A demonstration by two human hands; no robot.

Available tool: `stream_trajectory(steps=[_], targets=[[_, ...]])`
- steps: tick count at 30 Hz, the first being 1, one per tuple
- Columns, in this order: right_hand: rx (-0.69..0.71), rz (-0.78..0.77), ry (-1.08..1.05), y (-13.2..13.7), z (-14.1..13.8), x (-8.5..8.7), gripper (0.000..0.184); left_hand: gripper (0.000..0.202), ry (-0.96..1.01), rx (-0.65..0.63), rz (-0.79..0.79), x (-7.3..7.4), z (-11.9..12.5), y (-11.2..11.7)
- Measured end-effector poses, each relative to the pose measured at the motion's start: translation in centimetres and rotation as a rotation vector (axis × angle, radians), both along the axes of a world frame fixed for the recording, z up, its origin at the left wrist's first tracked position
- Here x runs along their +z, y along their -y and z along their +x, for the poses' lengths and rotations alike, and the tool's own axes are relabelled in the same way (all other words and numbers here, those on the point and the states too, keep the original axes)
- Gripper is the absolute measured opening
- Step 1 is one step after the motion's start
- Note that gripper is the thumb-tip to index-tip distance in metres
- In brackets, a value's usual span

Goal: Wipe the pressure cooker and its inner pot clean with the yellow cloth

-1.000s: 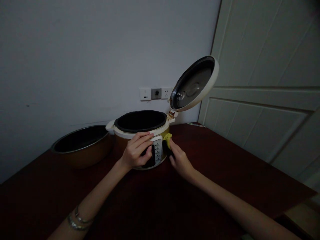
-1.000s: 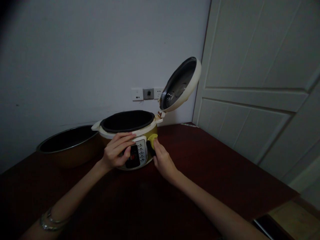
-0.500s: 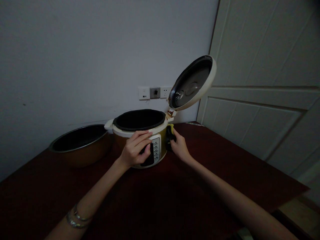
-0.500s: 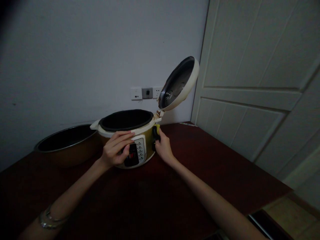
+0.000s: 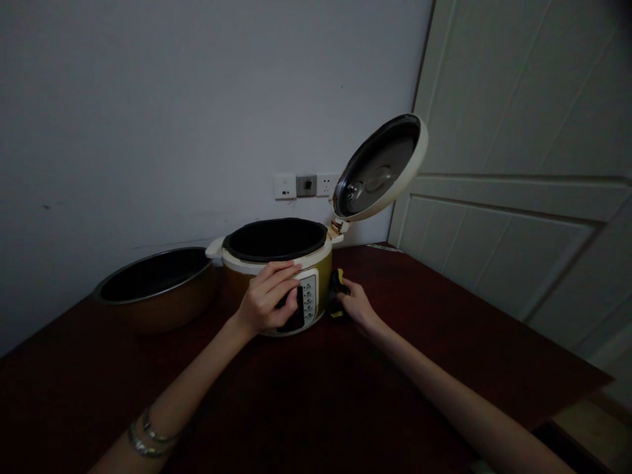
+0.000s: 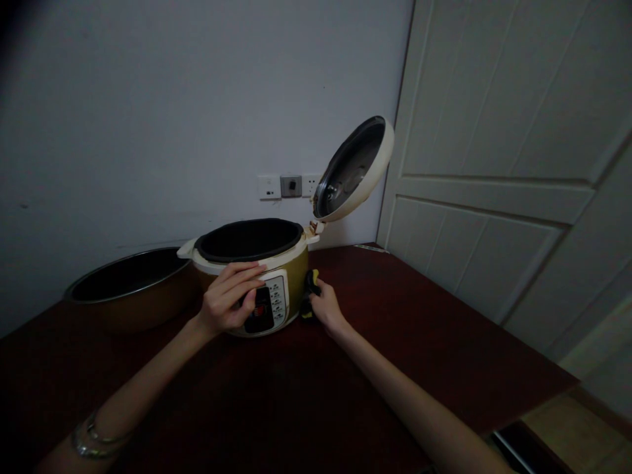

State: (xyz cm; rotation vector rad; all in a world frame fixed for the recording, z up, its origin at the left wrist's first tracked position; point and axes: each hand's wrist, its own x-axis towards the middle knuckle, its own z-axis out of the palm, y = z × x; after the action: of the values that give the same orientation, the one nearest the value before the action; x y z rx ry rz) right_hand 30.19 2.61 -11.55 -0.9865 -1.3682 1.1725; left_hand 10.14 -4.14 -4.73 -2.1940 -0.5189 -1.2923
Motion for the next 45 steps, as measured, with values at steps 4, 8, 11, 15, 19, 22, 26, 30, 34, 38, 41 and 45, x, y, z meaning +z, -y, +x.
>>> stream_trajectory(steps=[4, 8, 11, 15, 19, 22, 26, 30, 34, 38, 41, 45], targets=[[-0.044, 0.078, -0.013, -2.9, 0.1, 3.3, 0.048, 0.022, 0.006, 0.006, -0.003, 0.0, 0.0, 0.1], [-0.039, -0.034, 0.010, -5.1, -0.5, 2.8, 0.038, 0.021, 0.003, 0.005, -0.011, 0.1, 0.1, 0.3], [0.005, -0.159, 0.019, -4.1, -0.9, 0.4, 0.029, 0.022, 0.003, 0.011, -0.019, 0.1, 0.0, 0.3], [0.084, -0.279, -0.011, -0.7, -0.2, -1.4, 0.022, 0.022, -0.002, 0.019, -0.013, 0.0, 0.0, 0.2], [0.186, -0.355, -0.061, 2.7, 1.6, -0.5, 0.022, 0.021, 0.004, 0.028, -0.009, 0.0, 0.1, 0.3], [0.350, -0.403, -0.124, 4.6, 3.0, 1.2, 0.030, 0.020, 0.002, 0.039, -0.032, 0.1, 0.2, 0.5], [0.447, -0.420, -0.178, 6.6, 4.2, 3.2, 0.037, 0.019, 0.020, 0.003, -0.079, 0.6, 0.3, 0.9], [0.449, -0.450, -0.234, 8.1, 4.2, 4.2, 0.039, 0.021, 0.084, -0.031, -0.179, 1.4, 0.4, 1.9], [0.443, -0.489, -0.276, 8.8, 3.5, 4.6, 0.041, 0.024, 0.187, -0.055, -0.219, 1.7, 0.7, 4.3], [0.468, -0.446, -0.282, 9.2, 2.4, 4.8, 0.045, 0.025, 0.424, -0.061, -0.595, 0.3, 1.6, 7.3], [0.562, -0.361, -0.207, 9.6, 1.3, 4.4, 0.048, 0.043, 0.675, -0.195, -1.069, -1.4, 2.1, 8.9], [0.686, -0.252, -0.081, 10.2, -0.6, 3.1, 0.047, 0.045, 0.866, -0.269, -1.505, -2.6, 1.3, 9.8]])
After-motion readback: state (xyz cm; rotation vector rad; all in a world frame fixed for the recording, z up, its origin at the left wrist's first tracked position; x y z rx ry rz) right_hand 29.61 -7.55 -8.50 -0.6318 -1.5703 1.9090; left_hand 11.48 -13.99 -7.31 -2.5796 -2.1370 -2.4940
